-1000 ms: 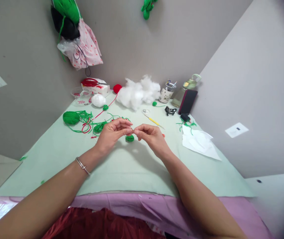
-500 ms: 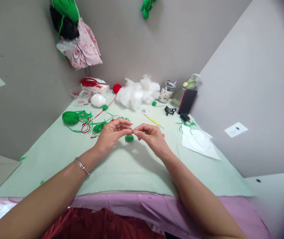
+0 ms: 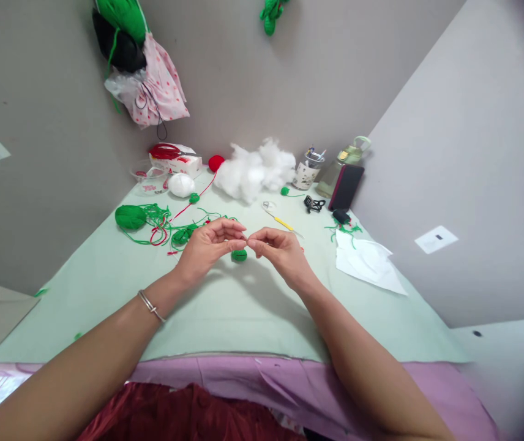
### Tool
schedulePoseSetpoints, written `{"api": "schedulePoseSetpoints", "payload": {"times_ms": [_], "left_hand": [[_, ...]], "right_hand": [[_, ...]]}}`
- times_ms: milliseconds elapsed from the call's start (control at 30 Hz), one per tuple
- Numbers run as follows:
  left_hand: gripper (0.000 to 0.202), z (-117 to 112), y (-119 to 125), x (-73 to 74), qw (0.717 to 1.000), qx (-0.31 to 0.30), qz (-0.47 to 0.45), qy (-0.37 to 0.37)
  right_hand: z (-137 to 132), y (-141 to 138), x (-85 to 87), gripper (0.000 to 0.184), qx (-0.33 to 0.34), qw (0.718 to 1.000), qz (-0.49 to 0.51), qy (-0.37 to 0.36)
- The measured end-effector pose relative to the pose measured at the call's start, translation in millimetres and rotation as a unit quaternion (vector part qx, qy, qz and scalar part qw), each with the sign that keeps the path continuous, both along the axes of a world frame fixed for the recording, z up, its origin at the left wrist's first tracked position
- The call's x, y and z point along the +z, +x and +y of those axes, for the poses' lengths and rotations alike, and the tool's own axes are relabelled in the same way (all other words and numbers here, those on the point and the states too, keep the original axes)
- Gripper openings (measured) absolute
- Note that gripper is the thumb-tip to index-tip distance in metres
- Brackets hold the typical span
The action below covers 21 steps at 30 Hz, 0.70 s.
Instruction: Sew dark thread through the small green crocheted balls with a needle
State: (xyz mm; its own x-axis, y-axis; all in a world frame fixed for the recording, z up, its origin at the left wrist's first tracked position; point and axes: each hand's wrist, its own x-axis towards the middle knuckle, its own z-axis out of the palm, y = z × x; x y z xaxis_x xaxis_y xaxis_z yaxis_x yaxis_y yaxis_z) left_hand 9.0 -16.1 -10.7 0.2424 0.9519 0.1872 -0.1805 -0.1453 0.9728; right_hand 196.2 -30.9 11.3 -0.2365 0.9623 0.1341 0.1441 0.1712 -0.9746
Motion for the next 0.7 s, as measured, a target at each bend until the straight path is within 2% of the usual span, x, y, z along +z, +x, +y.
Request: {"api": "schedulePoseSetpoints", "payload": {"times_ms": [400, 700], "left_hand": [[0.026, -5.3, 0.7, 5.3, 1.000, -0.006, -0.019, -0.016], [0.020, -3.0, -0.9, 3.1, 1.000, -0.019, 0.004, -0.010]], "right_hand": [[0.5, 0.1, 1.0, 0.022, -0.016, 1.000, -0.004, -0.005], [-0.6, -0.7, 3.9, 0.019, -0.014, 1.000, 0.000, -0.001]]}}
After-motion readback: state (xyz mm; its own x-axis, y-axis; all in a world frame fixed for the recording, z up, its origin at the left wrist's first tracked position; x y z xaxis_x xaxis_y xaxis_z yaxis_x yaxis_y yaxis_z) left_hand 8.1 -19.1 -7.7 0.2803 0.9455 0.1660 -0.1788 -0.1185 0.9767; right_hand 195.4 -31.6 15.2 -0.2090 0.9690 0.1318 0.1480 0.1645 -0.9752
